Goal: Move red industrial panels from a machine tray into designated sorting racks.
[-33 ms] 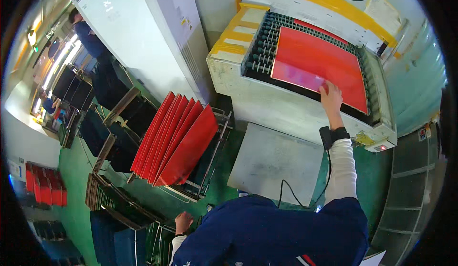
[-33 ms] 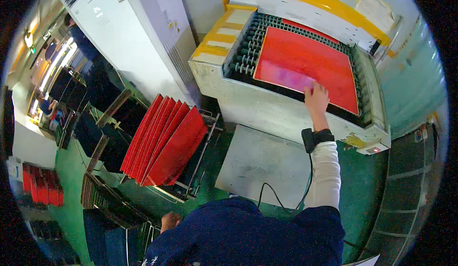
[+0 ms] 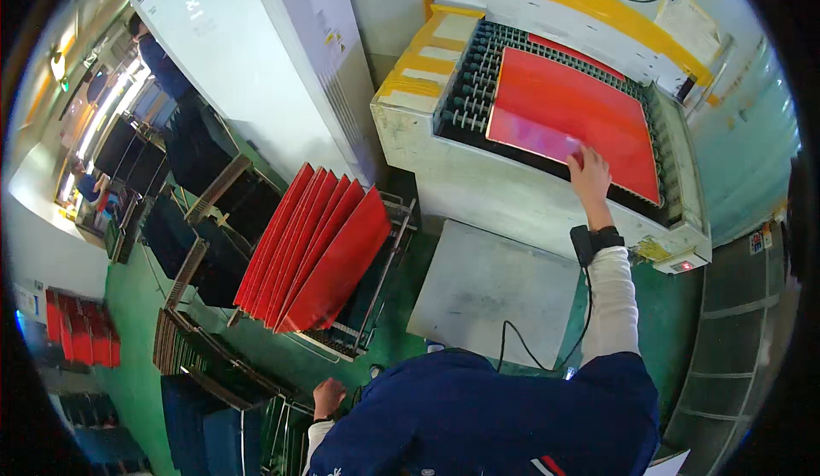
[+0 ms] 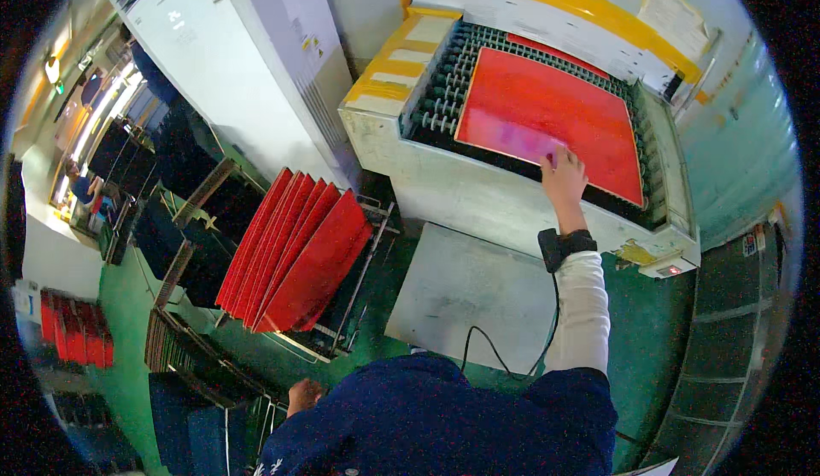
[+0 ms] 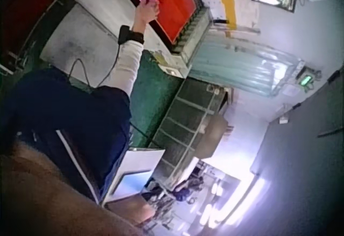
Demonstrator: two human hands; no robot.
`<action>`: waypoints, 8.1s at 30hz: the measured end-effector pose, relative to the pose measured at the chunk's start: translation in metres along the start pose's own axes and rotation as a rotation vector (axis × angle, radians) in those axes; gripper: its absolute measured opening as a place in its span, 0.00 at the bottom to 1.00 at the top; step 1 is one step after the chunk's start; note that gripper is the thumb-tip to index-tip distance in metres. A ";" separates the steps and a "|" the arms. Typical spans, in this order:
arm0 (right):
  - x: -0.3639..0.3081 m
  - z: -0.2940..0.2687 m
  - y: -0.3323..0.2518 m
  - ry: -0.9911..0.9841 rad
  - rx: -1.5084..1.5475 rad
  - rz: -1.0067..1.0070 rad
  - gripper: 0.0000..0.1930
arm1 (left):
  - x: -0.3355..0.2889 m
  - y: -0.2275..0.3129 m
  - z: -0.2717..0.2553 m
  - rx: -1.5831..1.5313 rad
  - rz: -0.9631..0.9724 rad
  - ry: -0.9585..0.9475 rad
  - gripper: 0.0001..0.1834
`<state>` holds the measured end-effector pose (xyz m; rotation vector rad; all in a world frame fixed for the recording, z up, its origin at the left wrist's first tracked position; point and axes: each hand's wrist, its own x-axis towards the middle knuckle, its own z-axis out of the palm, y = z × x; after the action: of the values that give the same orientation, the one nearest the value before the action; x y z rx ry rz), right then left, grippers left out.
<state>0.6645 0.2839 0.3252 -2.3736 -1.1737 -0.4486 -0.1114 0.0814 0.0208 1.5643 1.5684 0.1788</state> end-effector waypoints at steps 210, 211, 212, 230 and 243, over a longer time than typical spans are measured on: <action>-0.114 -0.027 0.025 -0.086 1.899 1.135 0.08 | 0.062 0.157 -0.039 -0.425 -0.189 -0.166 0.09; -0.114 -0.024 0.027 -0.090 1.901 1.134 0.08 | 0.059 0.164 -0.040 -0.266 -0.133 -0.166 0.10; -0.114 -0.019 0.031 -0.092 1.917 1.134 0.08 | 0.061 0.154 -0.039 0.004 -0.077 -0.142 0.12; -0.102 -0.001 0.039 -0.101 1.937 1.042 0.07 | 0.070 0.086 -0.029 -0.201 -0.081 -0.076 0.14; -0.096 0.000 0.039 -0.116 1.913 1.075 0.06 | 0.052 0.093 -0.033 0.342 0.193 0.015 0.09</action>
<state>0.6401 0.1997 0.2698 -0.8715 0.0950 0.8410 -0.0547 0.1595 0.0770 1.9857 1.5147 0.0274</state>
